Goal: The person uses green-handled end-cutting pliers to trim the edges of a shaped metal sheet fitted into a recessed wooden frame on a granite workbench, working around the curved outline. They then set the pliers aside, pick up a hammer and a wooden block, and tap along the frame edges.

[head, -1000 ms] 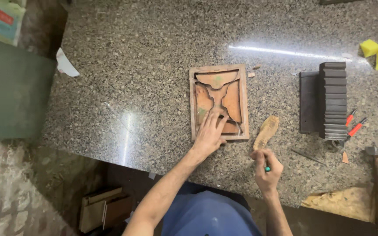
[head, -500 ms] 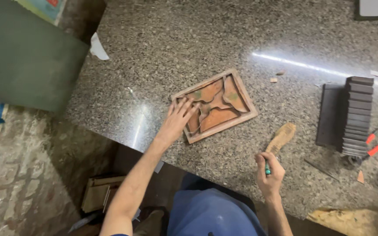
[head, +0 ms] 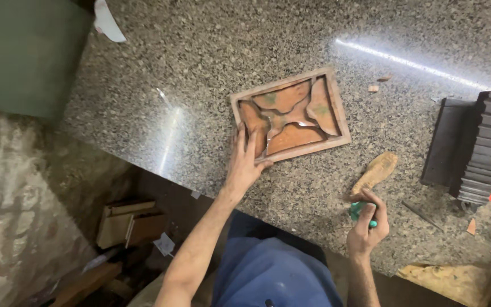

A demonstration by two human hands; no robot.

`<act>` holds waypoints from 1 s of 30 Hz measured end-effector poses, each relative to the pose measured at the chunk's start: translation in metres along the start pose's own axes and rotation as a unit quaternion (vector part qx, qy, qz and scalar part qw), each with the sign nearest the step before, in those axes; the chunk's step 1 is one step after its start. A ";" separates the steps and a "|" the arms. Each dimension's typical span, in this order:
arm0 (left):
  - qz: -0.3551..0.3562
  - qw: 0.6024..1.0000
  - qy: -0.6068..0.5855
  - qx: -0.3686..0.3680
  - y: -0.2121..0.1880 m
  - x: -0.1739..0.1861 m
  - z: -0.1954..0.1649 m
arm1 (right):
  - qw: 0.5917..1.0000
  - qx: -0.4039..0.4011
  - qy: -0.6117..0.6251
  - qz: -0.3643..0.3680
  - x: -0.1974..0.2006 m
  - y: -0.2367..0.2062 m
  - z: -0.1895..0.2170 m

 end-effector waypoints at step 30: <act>-0.036 0.969 -0.029 -0.242 0.053 -0.069 -0.044 | 0.968 0.101 0.229 -0.029 -0.134 0.102 -0.009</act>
Point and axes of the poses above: each hand's wrist, its own y-axis towards the middle knuckle, its own x-axis out of the back of the hand, z = x × y, the point moved 3 cm from there along y, towards the middle knuckle, and after that the axes turned 6 degrees about x, right-handed, at the moved point
